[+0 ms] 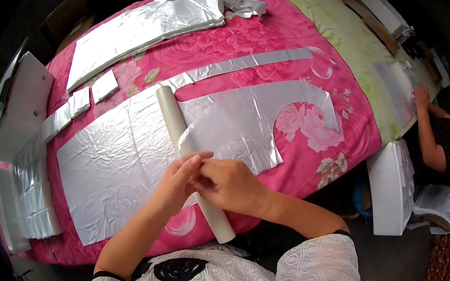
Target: The person wraps small white rectangular items in clear plastic film on a pink floral tablecloth. They unroll the film, place the item, fold the film over, and smooth it down with their hands. The wrapped items are placed in a pile on the table.
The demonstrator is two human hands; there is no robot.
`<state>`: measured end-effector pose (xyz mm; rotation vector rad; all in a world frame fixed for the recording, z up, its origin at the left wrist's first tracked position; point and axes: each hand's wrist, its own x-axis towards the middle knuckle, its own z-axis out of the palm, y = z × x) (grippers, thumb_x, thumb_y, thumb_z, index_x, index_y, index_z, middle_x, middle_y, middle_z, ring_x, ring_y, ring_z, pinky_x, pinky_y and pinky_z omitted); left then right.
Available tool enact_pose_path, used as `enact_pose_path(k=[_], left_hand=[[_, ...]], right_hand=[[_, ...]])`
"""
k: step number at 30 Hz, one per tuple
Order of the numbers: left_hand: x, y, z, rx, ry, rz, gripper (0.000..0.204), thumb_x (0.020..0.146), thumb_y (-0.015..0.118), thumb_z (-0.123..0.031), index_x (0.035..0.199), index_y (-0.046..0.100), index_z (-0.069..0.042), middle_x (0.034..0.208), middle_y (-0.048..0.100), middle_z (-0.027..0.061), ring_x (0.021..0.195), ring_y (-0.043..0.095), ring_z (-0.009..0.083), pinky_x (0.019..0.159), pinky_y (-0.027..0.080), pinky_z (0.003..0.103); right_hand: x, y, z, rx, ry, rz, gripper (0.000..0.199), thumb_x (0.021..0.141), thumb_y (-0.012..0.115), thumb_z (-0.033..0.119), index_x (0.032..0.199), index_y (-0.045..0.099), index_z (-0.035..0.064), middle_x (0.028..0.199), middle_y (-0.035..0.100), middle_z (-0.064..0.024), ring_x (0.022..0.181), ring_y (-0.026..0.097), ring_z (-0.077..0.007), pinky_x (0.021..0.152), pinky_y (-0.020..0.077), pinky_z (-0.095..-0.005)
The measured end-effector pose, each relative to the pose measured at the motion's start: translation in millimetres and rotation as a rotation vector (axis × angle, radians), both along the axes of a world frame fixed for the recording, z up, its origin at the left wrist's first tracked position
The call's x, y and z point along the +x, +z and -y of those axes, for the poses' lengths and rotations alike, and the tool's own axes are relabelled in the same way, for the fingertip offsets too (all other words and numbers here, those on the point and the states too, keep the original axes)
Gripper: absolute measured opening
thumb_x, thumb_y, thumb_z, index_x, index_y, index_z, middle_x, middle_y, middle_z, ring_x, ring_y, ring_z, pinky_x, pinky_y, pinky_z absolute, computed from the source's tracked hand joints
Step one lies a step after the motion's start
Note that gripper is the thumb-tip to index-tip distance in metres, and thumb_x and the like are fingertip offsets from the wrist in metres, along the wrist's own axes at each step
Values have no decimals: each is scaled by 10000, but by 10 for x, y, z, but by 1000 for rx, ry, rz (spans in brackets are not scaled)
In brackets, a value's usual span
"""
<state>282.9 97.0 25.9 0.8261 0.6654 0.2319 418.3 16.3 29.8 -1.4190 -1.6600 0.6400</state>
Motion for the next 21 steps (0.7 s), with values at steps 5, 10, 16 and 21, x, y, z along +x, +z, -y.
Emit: enact_pose_path(k=[5, 10, 16, 21], left_hand=[[-736, -176, -287, 99, 67, -141, 233, 869, 589, -207, 948, 607, 11, 844, 648, 93, 747, 632, 152, 674, 514, 275], [-1887, -234, -672, 150, 196, -398, 145, 847, 565, -118, 913, 614, 2, 812, 652, 85, 714, 633, 151, 623, 506, 272], [-2564, -266, -899, 296, 164, -660, 125, 836, 562, -114, 855, 615, -2, 771, 643, 74, 663, 607, 119, 593, 473, 237], [-2794, -129, -987, 755, -51, -1118, 151, 779, 592, -36, 920, 599, 18, 823, 641, 81, 744, 624, 169, 674, 476, 273]], right_hand=[[-326, 26, 238, 237, 68, 234, 258, 726, 709, 188, 915, 588, 61, 842, 602, -84, 760, 593, -249, 644, 472, -344], [-304, -44, 594, -208, -207, 579, 471, 654, 737, 452, 785, 535, 46, 769, 567, -92, 664, 560, -256, 554, 443, -344], [-323, -159, 669, -623, -140, 389, 466, 672, 698, 435, 680, 549, -7, 598, 582, -173, 550, 592, -336, 522, 468, -411], [-306, -172, 669, -615, -115, 380, 450, 685, 684, 412, 686, 560, -20, 598, 583, -188, 558, 594, -348, 536, 471, -423]])
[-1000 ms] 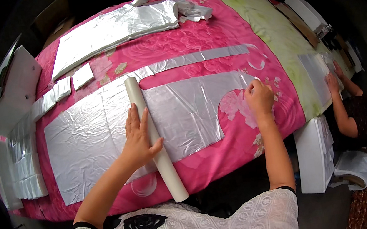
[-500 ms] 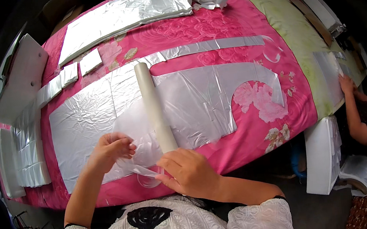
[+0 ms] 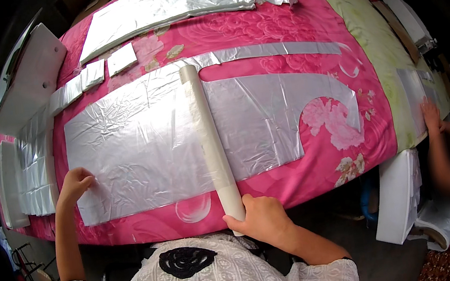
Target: The person wraps small white rectangular items in clear plastic film on a pink floral tablecloth. They unroll the film, place the item, fold the film over, and smooth it down with their hands. The wrapped items are placed in a pile on the table.
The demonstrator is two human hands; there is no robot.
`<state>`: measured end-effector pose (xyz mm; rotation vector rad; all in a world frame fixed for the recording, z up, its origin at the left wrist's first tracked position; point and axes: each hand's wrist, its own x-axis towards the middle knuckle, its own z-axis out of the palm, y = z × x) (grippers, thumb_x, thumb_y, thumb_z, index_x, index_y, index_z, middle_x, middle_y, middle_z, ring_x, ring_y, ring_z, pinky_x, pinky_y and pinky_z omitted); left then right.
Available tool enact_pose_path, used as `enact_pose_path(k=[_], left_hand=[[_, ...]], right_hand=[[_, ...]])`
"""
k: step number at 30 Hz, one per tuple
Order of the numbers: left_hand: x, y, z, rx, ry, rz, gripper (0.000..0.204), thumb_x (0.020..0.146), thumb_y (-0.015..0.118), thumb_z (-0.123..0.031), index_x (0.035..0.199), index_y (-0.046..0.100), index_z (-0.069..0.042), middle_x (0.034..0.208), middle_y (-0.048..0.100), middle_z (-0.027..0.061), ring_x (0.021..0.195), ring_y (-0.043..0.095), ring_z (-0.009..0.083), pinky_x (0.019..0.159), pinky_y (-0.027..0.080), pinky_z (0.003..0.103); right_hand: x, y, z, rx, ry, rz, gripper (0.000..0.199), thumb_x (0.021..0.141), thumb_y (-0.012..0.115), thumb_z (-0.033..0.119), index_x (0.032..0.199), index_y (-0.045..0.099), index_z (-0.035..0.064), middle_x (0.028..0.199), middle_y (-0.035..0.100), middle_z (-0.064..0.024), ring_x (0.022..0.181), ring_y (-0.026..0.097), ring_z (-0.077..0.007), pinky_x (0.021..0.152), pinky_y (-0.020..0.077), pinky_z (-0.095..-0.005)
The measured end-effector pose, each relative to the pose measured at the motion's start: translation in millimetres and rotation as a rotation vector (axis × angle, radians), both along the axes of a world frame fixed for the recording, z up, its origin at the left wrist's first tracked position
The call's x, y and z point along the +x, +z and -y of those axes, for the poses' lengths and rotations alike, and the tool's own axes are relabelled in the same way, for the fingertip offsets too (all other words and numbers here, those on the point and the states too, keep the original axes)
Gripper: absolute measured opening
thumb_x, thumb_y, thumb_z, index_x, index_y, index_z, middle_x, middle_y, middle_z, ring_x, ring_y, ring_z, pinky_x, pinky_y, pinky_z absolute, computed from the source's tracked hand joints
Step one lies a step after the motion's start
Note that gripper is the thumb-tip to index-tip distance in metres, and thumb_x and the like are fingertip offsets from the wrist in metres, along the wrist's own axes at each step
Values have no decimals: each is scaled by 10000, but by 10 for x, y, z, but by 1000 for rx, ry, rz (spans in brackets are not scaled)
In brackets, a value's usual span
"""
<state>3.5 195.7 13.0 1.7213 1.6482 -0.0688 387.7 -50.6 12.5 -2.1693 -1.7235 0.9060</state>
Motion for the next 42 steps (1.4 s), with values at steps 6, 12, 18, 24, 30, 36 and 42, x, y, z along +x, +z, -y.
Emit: enact_pose_path(k=[6, 12, 18, 24, 30, 36, 42], left_hand=[[1356, 120, 465, 712, -354, 418, 392, 756, 573, 13, 1142, 525, -31, 1144, 561, 155, 1089, 515, 328, 929, 400, 386], [2409, -442, 744, 702, -529, 466, 634, 793, 481, -78, 1369, 243, 41, 1412, 270, 225, 1329, 229, 361, 1085, 197, 421], [2502, -669, 781, 747, -594, 178, 633, 815, 377, -157, 1354, 195, 122, 1425, 219, 264, 1354, 175, 360, 1107, 114, 444], [2508, -687, 764, 760, -625, 152, 630, 816, 368, -155, 1350, 195, 130, 1423, 219, 271, 1351, 177, 372, 1106, 108, 448], [2516, -675, 766, 745, -607, 153, 629, 816, 369, -161, 1351, 201, 126, 1425, 212, 270, 1352, 170, 374, 1106, 106, 447], [2526, -693, 770, 748, -614, 129, 634, 808, 369, -148, 1353, 196, 125, 1429, 210, 265, 1356, 162, 370, 1108, 102, 445], [2521, -636, 784, 717, -597, 153, 630, 809, 364, -144, 1353, 196, 127, 1428, 208, 269, 1358, 160, 365, 1108, 100, 445]], right_hand=[[26, 14, -41, -43, 23, -7, 467, 696, 662, 427, 716, 597, -36, 619, 602, -194, 566, 611, -340, 548, 488, -423], [5, 61, -63, -65, 44, 2, 474, 694, 661, 438, 699, 611, -33, 618, 603, -192, 575, 612, -340, 557, 488, -420], [181, 58, -352, -96, 106, -71, 531, 751, 613, 506, 650, 618, -16, 609, 605, -178, 585, 614, -331, 558, 480, -410], [428, -92, -1627, 36, -74, -238, 596, 797, 545, 532, 663, 646, -40, 568, 596, -168, 569, 618, -284, 575, 479, -377], [581, -314, -2583, -2, -450, -1073, 416, 864, 555, 383, 900, 569, -31, 854, 614, -131, 728, 611, -184, 642, 510, -267], [1054, -646, -2969, 347, -791, -1821, 313, 877, 476, 244, 998, 527, -39, 998, 611, -192, 875, 595, -297, 814, 482, -432], [2838, -281, -2858, 882, -1140, -1739, 416, 937, 321, 296, 1126, 408, -64, 1100, 541, -183, 1004, 557, -321, 846, 454, -459]])
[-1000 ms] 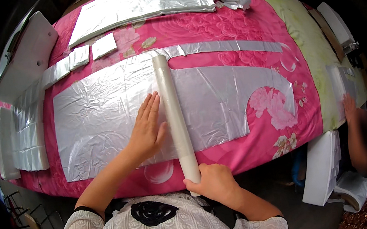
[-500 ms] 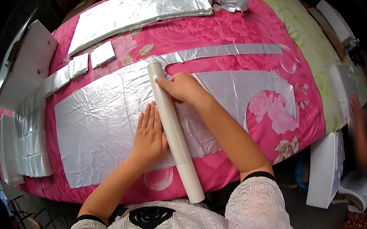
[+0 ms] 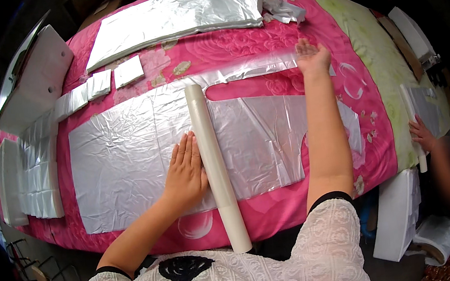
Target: The person wraps small white rectangular items in clear plastic film on a pink floral tablecloth. They unroll the film, place the item, fold the film over, and smooth it down with their hands. The wrapped items are placed in a pile on the table.
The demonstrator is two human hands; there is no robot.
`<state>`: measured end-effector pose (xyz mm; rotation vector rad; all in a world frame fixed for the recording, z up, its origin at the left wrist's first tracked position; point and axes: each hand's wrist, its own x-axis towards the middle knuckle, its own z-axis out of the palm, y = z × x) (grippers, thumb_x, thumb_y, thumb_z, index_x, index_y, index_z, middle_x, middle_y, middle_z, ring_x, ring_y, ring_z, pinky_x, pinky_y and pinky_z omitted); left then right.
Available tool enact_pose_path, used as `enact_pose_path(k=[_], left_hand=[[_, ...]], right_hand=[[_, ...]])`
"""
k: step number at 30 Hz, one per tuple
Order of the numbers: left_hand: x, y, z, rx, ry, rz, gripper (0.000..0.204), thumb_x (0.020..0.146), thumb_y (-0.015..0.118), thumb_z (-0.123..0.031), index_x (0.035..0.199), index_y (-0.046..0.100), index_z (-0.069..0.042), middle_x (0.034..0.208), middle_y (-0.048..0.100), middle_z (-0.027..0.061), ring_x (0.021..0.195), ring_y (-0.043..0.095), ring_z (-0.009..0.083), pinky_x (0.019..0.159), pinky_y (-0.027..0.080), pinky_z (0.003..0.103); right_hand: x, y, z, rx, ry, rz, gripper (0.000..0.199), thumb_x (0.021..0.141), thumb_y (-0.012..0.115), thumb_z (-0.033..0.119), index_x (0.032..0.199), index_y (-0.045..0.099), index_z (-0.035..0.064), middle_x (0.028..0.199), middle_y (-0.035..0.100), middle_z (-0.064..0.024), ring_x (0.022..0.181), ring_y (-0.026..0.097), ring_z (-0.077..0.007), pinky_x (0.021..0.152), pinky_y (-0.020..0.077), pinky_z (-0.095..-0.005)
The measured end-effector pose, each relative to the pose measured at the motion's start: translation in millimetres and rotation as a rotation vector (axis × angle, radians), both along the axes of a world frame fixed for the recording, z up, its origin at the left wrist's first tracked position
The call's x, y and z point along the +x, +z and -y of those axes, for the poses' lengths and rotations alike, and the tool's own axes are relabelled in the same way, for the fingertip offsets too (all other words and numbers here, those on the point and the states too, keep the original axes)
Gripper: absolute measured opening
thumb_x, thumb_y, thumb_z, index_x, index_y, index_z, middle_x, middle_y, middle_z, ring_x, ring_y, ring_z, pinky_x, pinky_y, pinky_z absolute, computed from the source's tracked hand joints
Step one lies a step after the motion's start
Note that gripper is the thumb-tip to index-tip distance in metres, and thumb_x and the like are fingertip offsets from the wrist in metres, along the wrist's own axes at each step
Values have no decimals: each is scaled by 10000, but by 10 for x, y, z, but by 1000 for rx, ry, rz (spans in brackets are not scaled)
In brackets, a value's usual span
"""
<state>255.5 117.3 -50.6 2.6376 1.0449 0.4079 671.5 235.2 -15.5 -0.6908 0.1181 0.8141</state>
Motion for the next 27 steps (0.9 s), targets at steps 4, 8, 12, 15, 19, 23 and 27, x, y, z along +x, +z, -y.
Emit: enact_pose_path(k=[4, 8, 12, 15, 19, 23, 27], left_hand=[[31, -9, -3, -10, -26, 40, 626, 809, 361, -142, 1349, 199, 131, 1422, 215, 278, 1354, 168, 369, 1107, 107, 449], [25, 12, 12, 2, -11, 26, 629, 807, 367, -147, 1346, 204, 134, 1417, 225, 283, 1350, 180, 375, 1104, 115, 453], [-7, -13, 3, 33, -1, 10, 636, 806, 374, -158, 1344, 206, 137, 1418, 224, 281, 1347, 187, 377, 1102, 121, 455], [-7, -59, -3, 90, -15, 46, 633, 807, 377, -160, 1342, 213, 137, 1417, 229, 278, 1346, 197, 372, 1100, 132, 454], [-32, -170, -13, 163, 26, 38, 625, 806, 385, -161, 1344, 232, 119, 1416, 248, 262, 1345, 220, 348, 1098, 150, 450], [75, -148, 1, 62, 30, 53, 631, 802, 383, -165, 1348, 230, 112, 1418, 251, 255, 1348, 213, 342, 1105, 136, 442], [116, -104, 29, 47, 34, 55, 621, 809, 374, -169, 1341, 236, 119, 1416, 252, 258, 1350, 201, 346, 1113, 123, 437]], right_hand=[[798, 351, 360, 75, -108, 98, 417, 941, 339, 292, 1198, 320, -36, 1201, 460, -185, 1052, 520, -317, 866, 449, -483], [60, 797, 218, 138, 94, 287, 442, 924, 417, 259, 1253, 277, -1, 1270, 390, -173, 1005, 532, -307, 810, 490, -509], [-1841, 873, 124, 159, 505, 746, 488, 932, 468, 186, 1350, 276, 24, 1170, 523, -135, 1048, 550, -257, 838, 496, -381], [-3184, 475, 176, 139, 873, 1058, 417, 911, 485, 238, 1213, 449, -46, 1185, 533, -193, 1101, 520, -248, 904, 407, -306], [-4685, 131, 458, 119, 1184, 1287, 736, 867, 490, 293, 1373, 129, -101, 1338, 333, -317, 1264, 342, -381, 1050, 280, -361], [-5431, 183, 647, 163, 1344, 1646, 806, 855, 506, 393, 1376, 134, -96, 1441, 145, -280, 1354, 104, -402, 1099, 110, -468], [-5479, 530, 1053, 639, 1154, 1810, 803, 828, 550, 403, 1367, 207, -84, 1426, 211, -264, 1354, 125, -390, 1099, 127, -467]])
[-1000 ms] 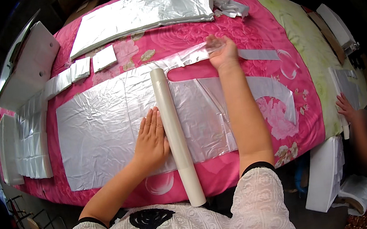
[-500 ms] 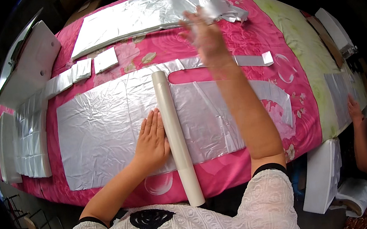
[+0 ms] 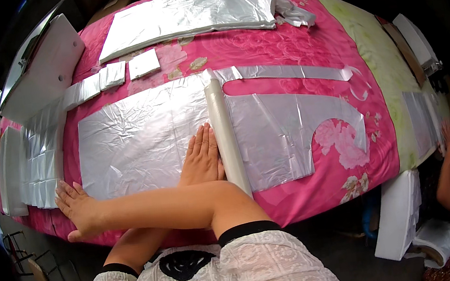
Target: The person wraps small white rectangular items in clear plastic film on a pink floral tablecloth. They unroll the film, place the item, fold the film over, and smooth it down with their hands. The wrapped items are placed in a pile on the table.
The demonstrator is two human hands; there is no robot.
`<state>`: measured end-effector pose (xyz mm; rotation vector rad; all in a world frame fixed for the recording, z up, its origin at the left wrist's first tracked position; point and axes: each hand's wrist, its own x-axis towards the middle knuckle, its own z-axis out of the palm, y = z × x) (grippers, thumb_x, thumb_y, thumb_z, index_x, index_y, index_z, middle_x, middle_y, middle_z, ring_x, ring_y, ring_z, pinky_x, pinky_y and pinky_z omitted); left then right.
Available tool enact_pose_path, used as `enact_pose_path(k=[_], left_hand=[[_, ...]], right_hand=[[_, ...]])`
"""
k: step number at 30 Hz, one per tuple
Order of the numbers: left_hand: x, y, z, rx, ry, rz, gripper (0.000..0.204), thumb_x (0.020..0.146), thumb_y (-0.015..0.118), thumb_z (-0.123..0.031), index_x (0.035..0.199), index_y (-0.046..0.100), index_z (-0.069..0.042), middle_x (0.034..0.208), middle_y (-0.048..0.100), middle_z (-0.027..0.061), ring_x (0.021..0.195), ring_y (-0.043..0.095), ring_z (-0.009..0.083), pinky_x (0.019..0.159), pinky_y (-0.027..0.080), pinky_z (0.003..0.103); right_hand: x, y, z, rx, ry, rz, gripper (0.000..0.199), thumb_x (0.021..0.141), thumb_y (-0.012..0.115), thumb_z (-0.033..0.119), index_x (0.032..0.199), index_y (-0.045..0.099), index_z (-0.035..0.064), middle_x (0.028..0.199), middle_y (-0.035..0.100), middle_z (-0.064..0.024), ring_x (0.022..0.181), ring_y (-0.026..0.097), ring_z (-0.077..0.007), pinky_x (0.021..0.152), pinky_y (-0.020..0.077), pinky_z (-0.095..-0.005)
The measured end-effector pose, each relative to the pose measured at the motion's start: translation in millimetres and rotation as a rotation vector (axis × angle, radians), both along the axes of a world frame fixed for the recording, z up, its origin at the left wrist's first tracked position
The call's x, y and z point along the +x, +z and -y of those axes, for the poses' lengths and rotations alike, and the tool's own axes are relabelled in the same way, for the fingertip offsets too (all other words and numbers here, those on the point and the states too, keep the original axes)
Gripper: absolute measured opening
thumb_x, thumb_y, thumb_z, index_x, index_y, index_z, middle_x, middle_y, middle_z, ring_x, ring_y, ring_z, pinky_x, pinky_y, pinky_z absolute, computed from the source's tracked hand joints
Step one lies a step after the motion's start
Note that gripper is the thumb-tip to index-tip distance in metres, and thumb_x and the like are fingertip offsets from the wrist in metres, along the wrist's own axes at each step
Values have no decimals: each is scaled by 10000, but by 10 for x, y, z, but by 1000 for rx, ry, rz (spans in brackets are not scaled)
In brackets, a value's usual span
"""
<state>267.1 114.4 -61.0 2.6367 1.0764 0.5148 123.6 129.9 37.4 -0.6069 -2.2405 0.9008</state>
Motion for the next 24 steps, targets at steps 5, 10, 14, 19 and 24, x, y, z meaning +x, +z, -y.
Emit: enact_pose_path(k=[5, 10, 14, 19, 24], left_hand=[[-79, -55, -15, 58, 65, 48, 643, 816, 384, -182, 1347, 197, 128, 1426, 201, 276, 1358, 163, 356, 1112, 126, 434], [-94, 4, -24, -79, -13, 144, 728, 829, 456, -222, 1408, 91, 24, 1471, 110, 219, 1370, 112, 351, 1119, 91, 395], [-391, 214, -41, -244, -76, 489, 750, 793, 521, -159, 1408, 132, 21, 1464, 157, 209, 1365, 138, 343, 1108, 134, 387], [-1253, 408, -95, -159, 14, 468, 665, 835, 492, -128, 1405, 179, 10, 1448, 235, 185, 1342, 233, 307, 1090, 181, 379], [-2160, 539, 101, -416, 300, 596, 535, 905, 421, -176, 1385, 254, -8, 1416, 304, 166, 1303, 309, 285, 1056, 250, 381]], right_hand=[[1245, 22, 167, 239, -78, 9, 615, 767, 635, 324, 1236, 454, -30, 1316, 422, -200, 1286, 310, -351, 1049, 269, -447], [2962, -313, 547, 169, -506, 352, 528, 811, 591, 287, 1232, 481, -12, 1291, 469, -174, 1250, 383, -336, 1039, 289, -430], [3244, -455, 837, 127, -476, 489, 638, 840, 509, 433, 1309, 410, 11, 1383, 363, -181, 1283, 331, -350, 1059, 244, -435], [2479, -485, 654, 206, -277, 467, 607, 859, 458, 481, 1258, 471, 24, 1327, 431, -163, 1280, 336, -335, 1070, 198, -469], [1274, -153, 643, -373, 432, 121, 501, 900, 444, 435, 1186, 543, 35, 1177, 551, -193, 1159, 479, -311, 1011, 322, -437]])
